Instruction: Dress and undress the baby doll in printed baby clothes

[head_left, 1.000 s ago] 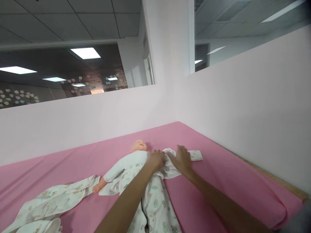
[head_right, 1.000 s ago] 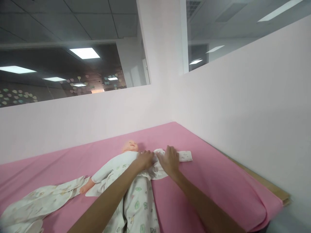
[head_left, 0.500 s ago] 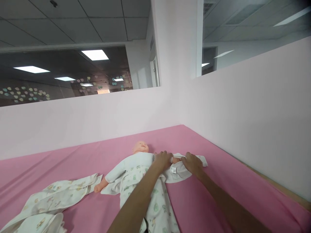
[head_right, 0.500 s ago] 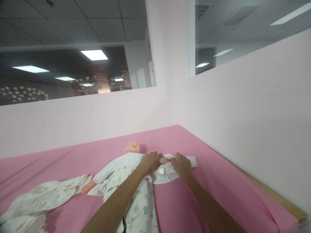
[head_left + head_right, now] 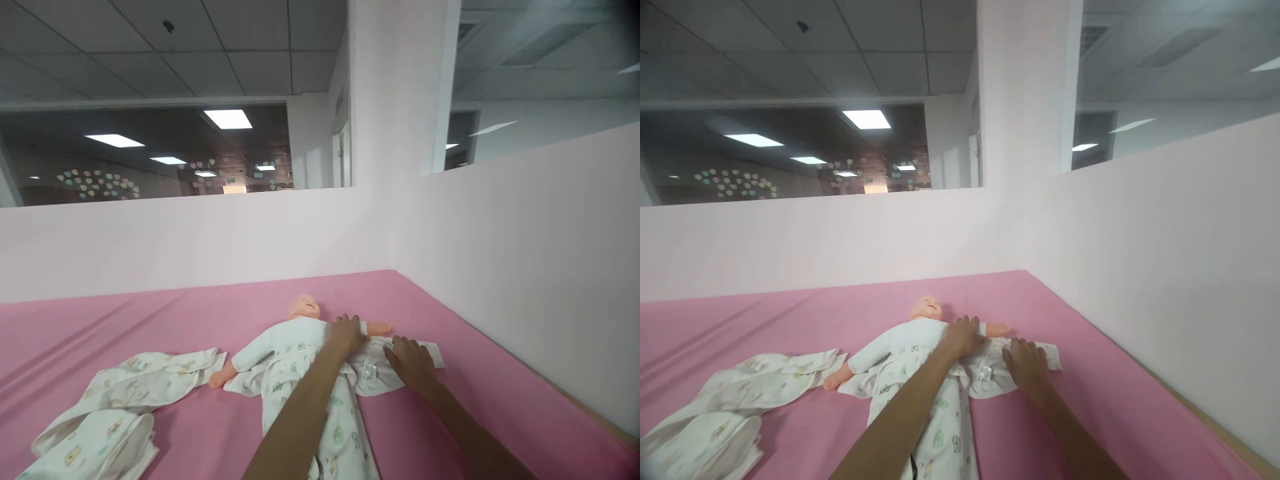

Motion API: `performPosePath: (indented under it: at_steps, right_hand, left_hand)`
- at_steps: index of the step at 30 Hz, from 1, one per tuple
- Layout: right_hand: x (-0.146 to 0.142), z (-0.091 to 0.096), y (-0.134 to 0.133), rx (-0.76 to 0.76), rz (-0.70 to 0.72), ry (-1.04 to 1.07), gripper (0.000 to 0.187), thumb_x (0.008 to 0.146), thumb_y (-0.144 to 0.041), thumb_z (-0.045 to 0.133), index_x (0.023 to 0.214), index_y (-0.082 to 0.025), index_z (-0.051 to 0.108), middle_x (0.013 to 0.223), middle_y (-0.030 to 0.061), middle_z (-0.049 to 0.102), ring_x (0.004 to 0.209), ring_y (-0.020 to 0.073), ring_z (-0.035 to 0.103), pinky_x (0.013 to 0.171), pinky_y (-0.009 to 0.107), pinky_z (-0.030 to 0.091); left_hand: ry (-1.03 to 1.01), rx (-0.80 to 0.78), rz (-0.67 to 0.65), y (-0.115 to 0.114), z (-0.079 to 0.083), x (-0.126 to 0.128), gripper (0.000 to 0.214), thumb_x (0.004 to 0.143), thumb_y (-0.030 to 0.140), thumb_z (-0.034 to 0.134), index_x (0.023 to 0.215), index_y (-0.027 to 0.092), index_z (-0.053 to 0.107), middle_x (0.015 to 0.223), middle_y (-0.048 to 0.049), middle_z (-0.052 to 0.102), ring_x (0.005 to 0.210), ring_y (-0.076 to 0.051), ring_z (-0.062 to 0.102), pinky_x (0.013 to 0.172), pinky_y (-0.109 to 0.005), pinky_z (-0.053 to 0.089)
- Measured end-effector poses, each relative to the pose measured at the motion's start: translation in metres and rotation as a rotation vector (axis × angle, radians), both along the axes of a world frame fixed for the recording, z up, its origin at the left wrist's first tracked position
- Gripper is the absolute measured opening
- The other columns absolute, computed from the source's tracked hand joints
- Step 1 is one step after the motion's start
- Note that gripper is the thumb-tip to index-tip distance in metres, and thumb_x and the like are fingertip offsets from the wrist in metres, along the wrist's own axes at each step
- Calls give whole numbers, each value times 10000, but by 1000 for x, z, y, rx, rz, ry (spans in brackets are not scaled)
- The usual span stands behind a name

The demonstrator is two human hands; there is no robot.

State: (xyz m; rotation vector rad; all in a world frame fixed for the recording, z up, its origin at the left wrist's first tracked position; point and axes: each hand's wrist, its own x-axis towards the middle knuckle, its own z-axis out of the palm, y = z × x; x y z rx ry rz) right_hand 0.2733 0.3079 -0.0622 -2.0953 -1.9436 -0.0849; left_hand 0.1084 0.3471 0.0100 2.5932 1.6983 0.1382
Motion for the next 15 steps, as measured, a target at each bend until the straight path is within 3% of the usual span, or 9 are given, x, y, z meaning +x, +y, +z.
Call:
performPosePath:
  at_steps: [4, 8, 10, 12, 15]
  right_hand:
    - [-9, 0, -16, 147, 133, -150, 360, 953, -332, 333, 905, -138, 632, 957, 162, 664, 966, 336, 582, 819, 439, 371]
    - [-21, 1, -23, 310, 266, -82, 369, 947, -322, 320, 840, -161, 635, 887, 131, 651, 890, 301, 581, 810, 427, 383]
    - [-33, 2, -23, 251, 341, 195, 335, 929, -364, 358, 861, -177, 628, 893, 102, 659, 881, 270, 588, 799, 393, 408]
    - [-49, 6, -21, 84, 367, 581, 335, 895, -442, 414, 893, -186, 630, 894, 76, 678, 855, 239, 610, 752, 344, 442]
    - [-77, 15, -19, -158, 359, 1049, 414, 832, -552, 484, 860, -177, 658, 840, 63, 705, 808, 224, 642, 701, 307, 473]
  left_hand:
    - [-50, -22, 22, -10, 8, -7, 494, 756, 449, 644, 1145, 148, 591, 1181, -178, 613, 1110, -331, 567, 930, -440, 441]
    - [-212, 82, 92, -32, 29, -54, 378, 828, 384, 551, 1156, 197, 572, 1217, -129, 594, 1151, -289, 530, 981, -411, 397]
    - [-320, 169, 209, -47, 35, -90, 302, 888, 331, 442, 1123, 185, 564, 1266, -144, 549, 1221, -286, 457, 1047, -425, 317]
    - [-443, 205, 353, -61, 35, -126, 288, 920, 311, 346, 1042, 175, 567, 1230, -156, 556, 1209, -282, 452, 1047, -426, 306]
    - [-643, 75, 524, -78, 22, -164, 280, 895, 354, 383, 809, 173, 579, 957, -135, 651, 1019, -297, 571, 936, -418, 399]
